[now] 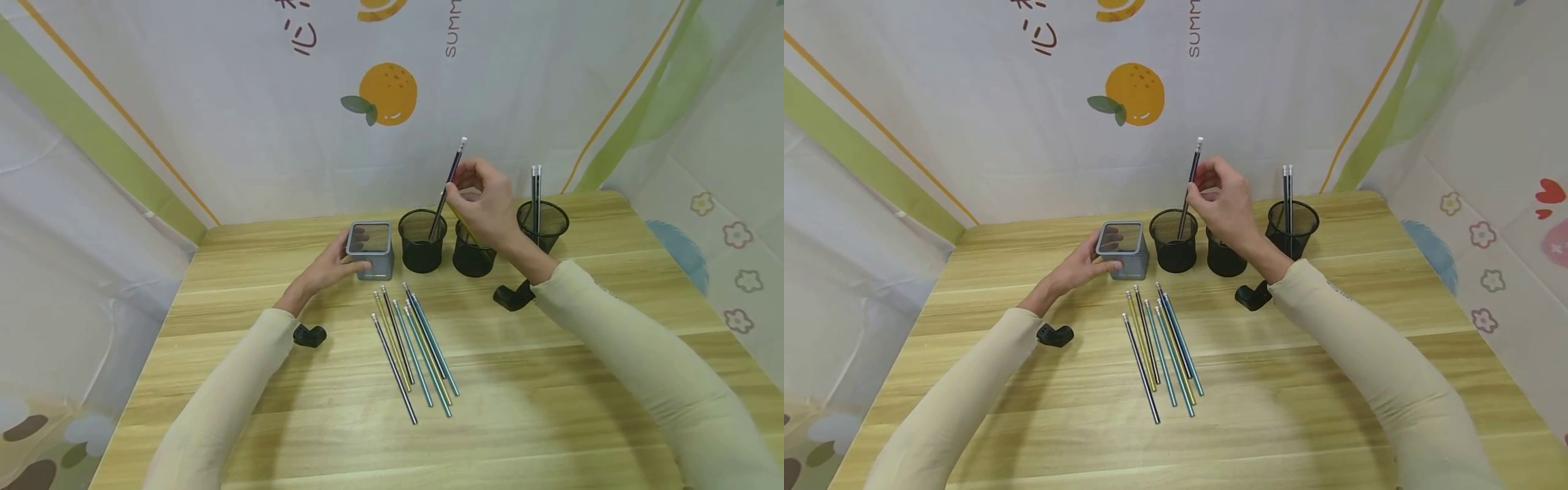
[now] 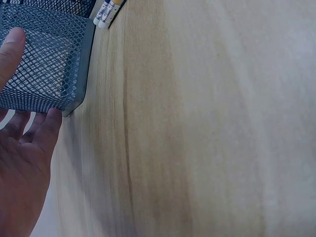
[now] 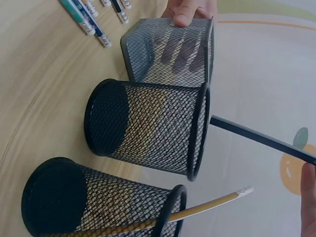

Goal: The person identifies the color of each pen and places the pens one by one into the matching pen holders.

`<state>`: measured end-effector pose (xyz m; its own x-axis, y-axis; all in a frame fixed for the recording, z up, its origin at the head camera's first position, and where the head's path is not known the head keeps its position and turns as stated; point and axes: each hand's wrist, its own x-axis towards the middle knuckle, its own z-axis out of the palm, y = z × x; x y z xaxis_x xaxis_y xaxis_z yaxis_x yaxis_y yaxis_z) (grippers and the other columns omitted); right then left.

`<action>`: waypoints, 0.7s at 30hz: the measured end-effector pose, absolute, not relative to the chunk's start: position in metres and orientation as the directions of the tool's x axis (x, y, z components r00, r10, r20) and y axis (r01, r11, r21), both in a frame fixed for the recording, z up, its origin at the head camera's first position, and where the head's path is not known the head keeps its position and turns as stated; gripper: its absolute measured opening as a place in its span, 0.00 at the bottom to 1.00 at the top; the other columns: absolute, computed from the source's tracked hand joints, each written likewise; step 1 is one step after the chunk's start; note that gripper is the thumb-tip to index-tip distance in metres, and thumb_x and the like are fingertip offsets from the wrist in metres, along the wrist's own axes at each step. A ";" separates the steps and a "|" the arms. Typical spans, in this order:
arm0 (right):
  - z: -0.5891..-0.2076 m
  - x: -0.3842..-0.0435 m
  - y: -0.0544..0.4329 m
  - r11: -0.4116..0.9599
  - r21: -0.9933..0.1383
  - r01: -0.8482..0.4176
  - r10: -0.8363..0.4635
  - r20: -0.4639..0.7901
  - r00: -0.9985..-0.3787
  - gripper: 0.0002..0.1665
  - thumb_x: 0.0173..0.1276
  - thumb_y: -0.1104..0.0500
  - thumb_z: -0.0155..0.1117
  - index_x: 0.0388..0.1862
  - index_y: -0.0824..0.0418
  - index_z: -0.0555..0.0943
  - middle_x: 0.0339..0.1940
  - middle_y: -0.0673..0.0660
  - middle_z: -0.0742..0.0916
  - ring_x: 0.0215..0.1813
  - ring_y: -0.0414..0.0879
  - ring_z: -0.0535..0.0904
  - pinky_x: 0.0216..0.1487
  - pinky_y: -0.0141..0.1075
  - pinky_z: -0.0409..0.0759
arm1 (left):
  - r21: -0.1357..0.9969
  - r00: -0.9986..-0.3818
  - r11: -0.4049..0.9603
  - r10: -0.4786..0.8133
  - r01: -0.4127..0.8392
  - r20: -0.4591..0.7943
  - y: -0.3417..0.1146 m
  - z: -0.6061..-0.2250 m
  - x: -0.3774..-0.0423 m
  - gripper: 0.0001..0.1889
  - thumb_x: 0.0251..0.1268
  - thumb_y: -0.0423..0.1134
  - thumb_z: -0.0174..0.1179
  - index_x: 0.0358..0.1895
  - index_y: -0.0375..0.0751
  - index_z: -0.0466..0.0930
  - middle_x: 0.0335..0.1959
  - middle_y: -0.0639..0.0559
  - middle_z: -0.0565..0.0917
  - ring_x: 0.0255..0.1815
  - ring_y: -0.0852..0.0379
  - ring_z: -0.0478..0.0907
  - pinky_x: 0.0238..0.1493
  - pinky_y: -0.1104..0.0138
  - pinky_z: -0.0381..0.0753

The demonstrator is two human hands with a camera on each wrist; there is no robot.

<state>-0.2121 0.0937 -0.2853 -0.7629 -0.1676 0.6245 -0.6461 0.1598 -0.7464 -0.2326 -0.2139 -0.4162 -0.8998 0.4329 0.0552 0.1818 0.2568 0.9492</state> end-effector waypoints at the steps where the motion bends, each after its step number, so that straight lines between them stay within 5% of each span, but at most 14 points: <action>1: -0.286 -0.212 0.094 0.162 -0.747 -0.645 -0.166 0.624 -0.764 0.08 0.67 0.80 0.57 0.44 0.83 0.73 0.39 0.72 0.81 0.38 0.49 0.81 0.41 0.29 0.84 | 0.949 -0.901 0.258 0.431 0.180 0.053 -0.214 -0.416 -0.232 0.39 0.70 0.27 0.63 0.78 0.31 0.52 0.74 0.34 0.63 0.75 0.37 0.59 0.74 0.44 0.55; 13: -0.303 -0.226 0.086 0.161 -0.714 -0.681 -0.203 0.651 -0.731 0.09 0.67 0.81 0.58 0.46 0.83 0.73 0.41 0.73 0.81 0.41 0.62 0.82 0.46 0.36 0.85 | 0.949 -0.899 0.255 0.434 0.187 0.060 -0.215 -0.417 -0.233 0.39 0.70 0.26 0.64 0.78 0.32 0.52 0.74 0.34 0.63 0.75 0.37 0.60 0.74 0.44 0.56; 21: -0.339 -0.247 0.084 0.241 -0.657 -0.714 -0.297 0.650 -0.699 0.10 0.68 0.76 0.62 0.48 0.74 0.78 0.40 0.65 0.84 0.42 0.54 0.83 0.44 0.40 0.86 | 0.950 -0.899 0.251 0.433 0.183 0.058 -0.215 -0.418 -0.234 0.39 0.70 0.27 0.64 0.78 0.32 0.53 0.74 0.34 0.63 0.75 0.37 0.59 0.74 0.44 0.55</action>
<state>-0.2468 0.0842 -0.3387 -0.6991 -0.2974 0.6503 -0.7140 0.2412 -0.6573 -0.2338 -0.2153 -0.4178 -0.8994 0.4333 0.0583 0.1827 0.2514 0.9505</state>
